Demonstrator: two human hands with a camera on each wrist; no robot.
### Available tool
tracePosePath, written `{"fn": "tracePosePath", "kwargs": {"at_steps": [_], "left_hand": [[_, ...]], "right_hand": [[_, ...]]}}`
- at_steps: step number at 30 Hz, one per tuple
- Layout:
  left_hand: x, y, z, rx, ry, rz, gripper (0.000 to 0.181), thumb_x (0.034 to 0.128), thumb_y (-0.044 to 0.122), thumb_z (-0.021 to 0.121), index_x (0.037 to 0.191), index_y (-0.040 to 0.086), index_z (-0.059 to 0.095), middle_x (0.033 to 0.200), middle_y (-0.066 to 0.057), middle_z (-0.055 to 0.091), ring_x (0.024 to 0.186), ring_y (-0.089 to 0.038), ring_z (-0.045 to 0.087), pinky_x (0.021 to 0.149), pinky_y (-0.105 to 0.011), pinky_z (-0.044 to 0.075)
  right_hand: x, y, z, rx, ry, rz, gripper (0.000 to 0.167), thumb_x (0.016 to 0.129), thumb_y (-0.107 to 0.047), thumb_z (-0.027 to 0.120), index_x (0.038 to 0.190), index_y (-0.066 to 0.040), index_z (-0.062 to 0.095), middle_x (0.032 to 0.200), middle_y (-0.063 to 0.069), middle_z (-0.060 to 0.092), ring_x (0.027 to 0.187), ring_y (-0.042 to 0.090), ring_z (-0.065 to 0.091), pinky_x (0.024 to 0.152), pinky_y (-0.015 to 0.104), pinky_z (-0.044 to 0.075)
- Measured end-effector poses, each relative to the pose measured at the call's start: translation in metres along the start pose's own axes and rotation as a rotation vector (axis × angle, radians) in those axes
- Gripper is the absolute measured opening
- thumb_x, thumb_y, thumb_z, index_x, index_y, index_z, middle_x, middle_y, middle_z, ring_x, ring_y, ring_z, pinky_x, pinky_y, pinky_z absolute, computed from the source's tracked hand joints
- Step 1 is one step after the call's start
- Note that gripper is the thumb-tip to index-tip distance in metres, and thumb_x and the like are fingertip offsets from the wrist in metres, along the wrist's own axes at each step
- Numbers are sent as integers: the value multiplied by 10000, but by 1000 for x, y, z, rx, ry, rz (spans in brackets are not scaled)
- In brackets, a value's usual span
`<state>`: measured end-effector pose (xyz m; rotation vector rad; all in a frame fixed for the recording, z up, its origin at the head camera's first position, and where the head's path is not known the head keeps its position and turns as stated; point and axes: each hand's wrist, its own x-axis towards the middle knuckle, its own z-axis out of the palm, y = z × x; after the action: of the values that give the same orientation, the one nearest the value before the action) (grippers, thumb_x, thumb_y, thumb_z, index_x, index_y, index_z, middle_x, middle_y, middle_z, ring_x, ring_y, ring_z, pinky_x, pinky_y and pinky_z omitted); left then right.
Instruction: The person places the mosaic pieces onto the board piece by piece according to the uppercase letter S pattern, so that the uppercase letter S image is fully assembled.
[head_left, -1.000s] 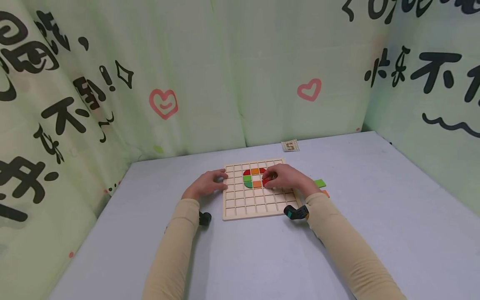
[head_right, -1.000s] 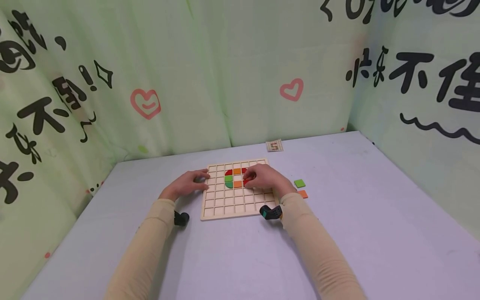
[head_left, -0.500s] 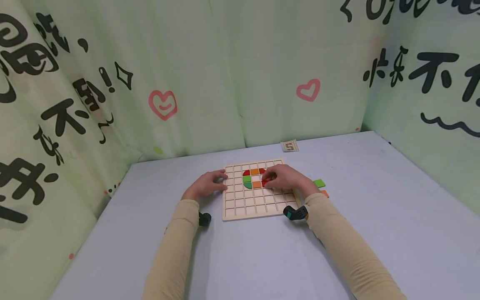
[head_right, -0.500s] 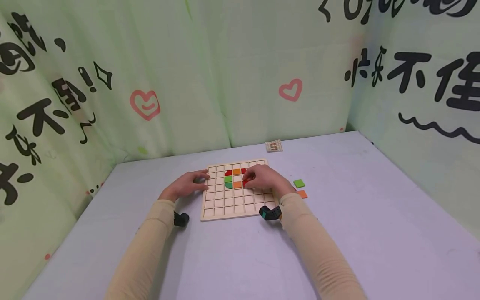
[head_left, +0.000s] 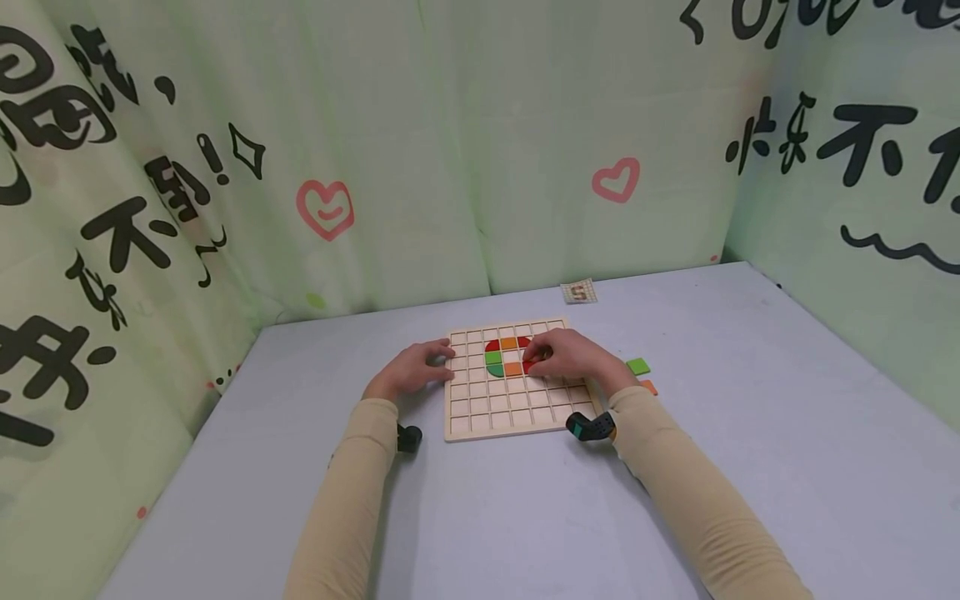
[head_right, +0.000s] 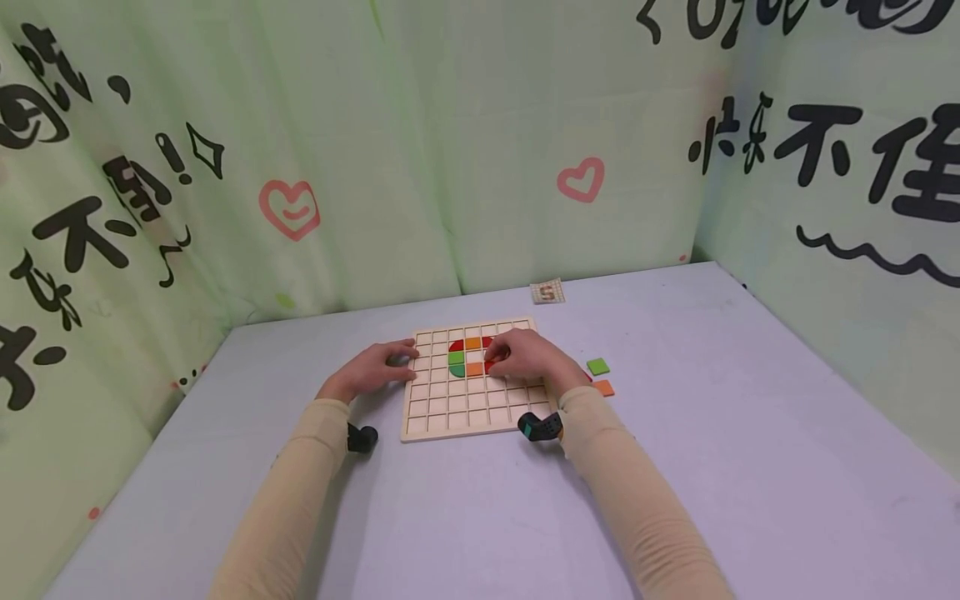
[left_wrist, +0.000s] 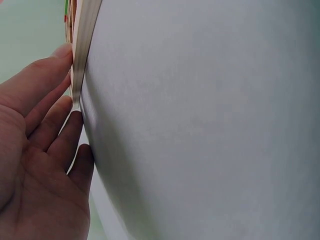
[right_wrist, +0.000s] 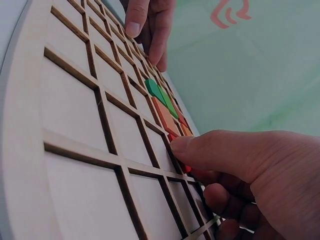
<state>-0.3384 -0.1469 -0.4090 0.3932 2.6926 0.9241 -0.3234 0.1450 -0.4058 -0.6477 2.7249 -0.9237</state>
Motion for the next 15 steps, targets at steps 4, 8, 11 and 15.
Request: {"fn": "tracePosePath", "kwargs": {"at_steps": [4, 8, 11, 15], "left_hand": [[0, 0, 0, 2, 1, 1, 420, 910, 226, 687, 1310, 120, 618, 1552, 0, 375, 1468, -253, 232, 1178, -453, 215], [0, -1, 0, 8, 2, 5, 426, 910, 227, 685, 1316, 119, 615, 1551, 1, 377, 1467, -255, 233, 1177, -450, 217], [0, -1, 1, 9, 2, 4, 430, 908, 230, 687, 1317, 121, 614, 1549, 3, 380, 1466, -255, 236, 1177, -450, 218], [0, -1, 1, 2, 4, 0, 427, 911, 227, 684, 1318, 122, 613, 1549, -1, 381, 1465, -258, 236, 1176, -454, 218]], "right_hand": [[0, 0, 0, 4, 0, -1, 186, 897, -161, 685, 1064, -81, 686, 945, 21, 654, 884, 199, 555, 841, 367, 477], [0, 1, 0, 4, 1, -2, 188, 896, -165, 687, 1066, -82, 689, 948, 19, 657, 883, 195, 559, 840, 370, 478], [0, 1, 1, 3, 4, -2, 189, 895, -167, 689, 1065, -85, 692, 948, 14, 659, 884, 191, 560, 843, 369, 476], [-1, 1, 0, 2, 5, -3, 188, 896, -172, 688, 1064, -89, 692, 952, 13, 660, 891, 194, 561, 850, 369, 475]]}}
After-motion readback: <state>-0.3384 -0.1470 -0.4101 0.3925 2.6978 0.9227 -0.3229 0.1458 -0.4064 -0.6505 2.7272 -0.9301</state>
